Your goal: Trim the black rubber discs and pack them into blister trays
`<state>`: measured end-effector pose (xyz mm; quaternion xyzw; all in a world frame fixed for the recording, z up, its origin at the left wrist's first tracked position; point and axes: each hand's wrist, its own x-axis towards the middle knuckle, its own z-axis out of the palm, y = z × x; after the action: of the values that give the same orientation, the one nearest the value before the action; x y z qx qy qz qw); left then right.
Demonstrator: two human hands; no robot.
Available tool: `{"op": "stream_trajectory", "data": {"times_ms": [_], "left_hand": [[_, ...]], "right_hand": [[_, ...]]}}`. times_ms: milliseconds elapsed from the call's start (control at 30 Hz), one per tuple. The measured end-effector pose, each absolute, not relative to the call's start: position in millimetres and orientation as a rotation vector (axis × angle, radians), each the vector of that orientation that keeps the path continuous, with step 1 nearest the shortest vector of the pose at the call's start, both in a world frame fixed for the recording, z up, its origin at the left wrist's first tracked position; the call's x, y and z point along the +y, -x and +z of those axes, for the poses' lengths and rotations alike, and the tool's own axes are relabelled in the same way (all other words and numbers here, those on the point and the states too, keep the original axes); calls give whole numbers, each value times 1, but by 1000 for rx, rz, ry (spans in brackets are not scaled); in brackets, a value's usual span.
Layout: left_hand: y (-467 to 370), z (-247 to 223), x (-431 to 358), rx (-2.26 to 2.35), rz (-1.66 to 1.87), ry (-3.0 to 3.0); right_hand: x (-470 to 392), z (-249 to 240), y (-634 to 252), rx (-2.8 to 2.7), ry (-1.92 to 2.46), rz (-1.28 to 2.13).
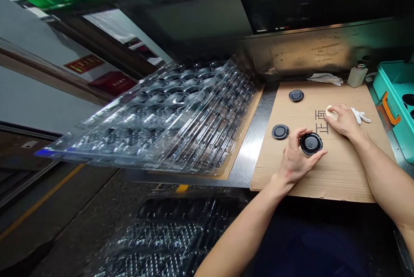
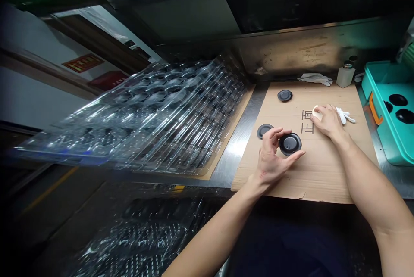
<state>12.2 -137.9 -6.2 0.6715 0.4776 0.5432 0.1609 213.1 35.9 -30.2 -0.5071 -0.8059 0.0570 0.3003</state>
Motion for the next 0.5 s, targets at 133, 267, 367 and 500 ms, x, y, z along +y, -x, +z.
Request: {"op": "stream_trajectory", "data": {"times_ms": [133,267,367,500], "left_hand": [[-13,-5,-138,1358,1535,-1905],[-13,-2,-139,1348,1547,-1917],[-12,-4,-138,1342,1549,-1914],[-11,-15,-126,1493,1304,-1994]], "right_hand": [[35,-30,-213,-2140,1345,152],[34,-29,-212,-2150,1352,152],[33,-29,-212,-2148,1349,143],[36,-32,-214,-2148,1346,145]]}}
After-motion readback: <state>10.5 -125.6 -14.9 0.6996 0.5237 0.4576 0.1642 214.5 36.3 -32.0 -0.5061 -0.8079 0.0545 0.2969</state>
